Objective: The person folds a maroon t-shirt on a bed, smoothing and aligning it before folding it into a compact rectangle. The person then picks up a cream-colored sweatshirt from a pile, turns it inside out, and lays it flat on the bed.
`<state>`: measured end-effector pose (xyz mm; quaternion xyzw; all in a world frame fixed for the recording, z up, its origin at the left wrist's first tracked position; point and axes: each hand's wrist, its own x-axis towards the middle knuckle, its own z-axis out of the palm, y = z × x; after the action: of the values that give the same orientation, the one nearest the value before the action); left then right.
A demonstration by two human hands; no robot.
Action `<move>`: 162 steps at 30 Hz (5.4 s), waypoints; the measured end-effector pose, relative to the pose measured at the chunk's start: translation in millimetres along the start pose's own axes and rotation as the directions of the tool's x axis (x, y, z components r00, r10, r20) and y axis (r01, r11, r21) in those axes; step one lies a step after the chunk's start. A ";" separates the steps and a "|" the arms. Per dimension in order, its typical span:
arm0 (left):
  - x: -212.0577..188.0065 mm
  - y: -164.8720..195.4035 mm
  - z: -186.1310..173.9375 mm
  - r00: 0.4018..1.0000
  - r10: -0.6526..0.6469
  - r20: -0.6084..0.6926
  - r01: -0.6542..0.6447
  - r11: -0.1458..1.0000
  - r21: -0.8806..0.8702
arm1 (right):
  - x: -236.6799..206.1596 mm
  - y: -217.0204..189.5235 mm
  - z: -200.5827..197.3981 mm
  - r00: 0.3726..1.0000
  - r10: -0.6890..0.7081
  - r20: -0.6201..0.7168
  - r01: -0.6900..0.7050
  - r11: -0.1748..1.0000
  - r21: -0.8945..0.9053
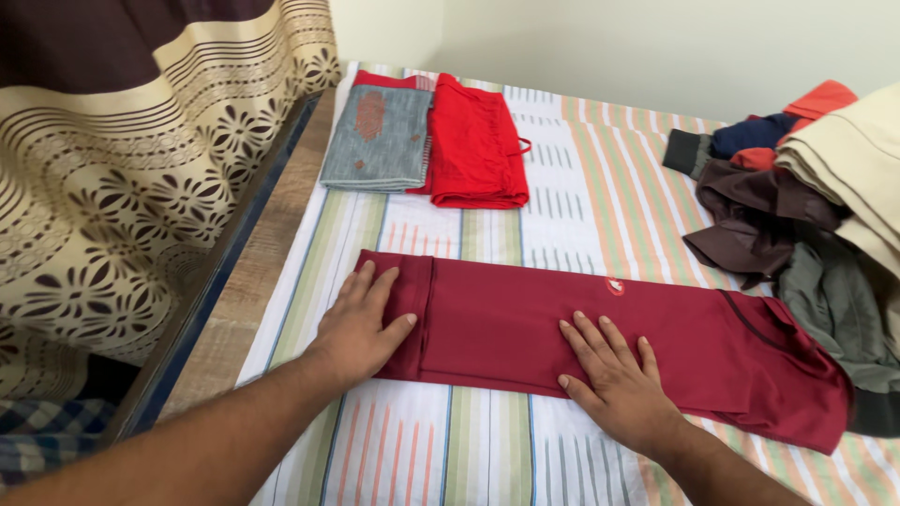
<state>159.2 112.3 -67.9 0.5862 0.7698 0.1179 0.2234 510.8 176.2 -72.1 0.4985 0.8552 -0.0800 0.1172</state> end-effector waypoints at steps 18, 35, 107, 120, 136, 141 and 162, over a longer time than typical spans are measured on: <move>-2.8 -4.8 -0.6 0.999 0.000 -0.040 -0.001 0.999 -0.034 | -9.9 -2.7 -7.5 1.000 0.013 0.010 -0.013 0.999 0.038; 1.9 -0.6 -5.1 0.993 -0.039 -0.113 0.028 0.995 -0.096 | -17.4 -6.3 -16.0 0.997 0.019 0.071 -0.024 0.997 0.068; -6.8 -67.1 -59.6 0.896 -0.444 -0.013 0.249 0.527 -0.813 | -35.0 -16.8 -54.3 0.976 -0.219 0.005 0.214 0.960 0.183; 7.9 19.8 -48.1 0.940 -0.280 -0.193 0.042 0.661 -0.749 | -14.7 -5.0 -44.4 0.957 -0.267 -0.118 0.288 0.925 0.248; -8.5 109.8 -5.3 0.986 0.062 -0.152 -0.087 0.982 -0.166 | 12.2 -57.8 -58.9 0.988 -0.095 0.121 -0.124 -0.030 0.992; -35.6 113.2 -7.7 0.970 0.135 0.202 -0.157 0.983 0.094 | 23.5 -78.1 -72.5 0.955 -0.103 0.277 -0.290 -0.153 0.945; -53.0 67.1 -8.0 0.944 -0.198 -0.262 0.136 0.962 -0.235 | 44.0 -132.9 -102.8 0.967 -0.249 0.046 -0.157 -0.449 0.880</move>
<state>223.6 81.4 -20.3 0.4681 0.8239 0.2630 0.1817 361.7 173.8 16.9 0.3066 0.3776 -0.8325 -0.2653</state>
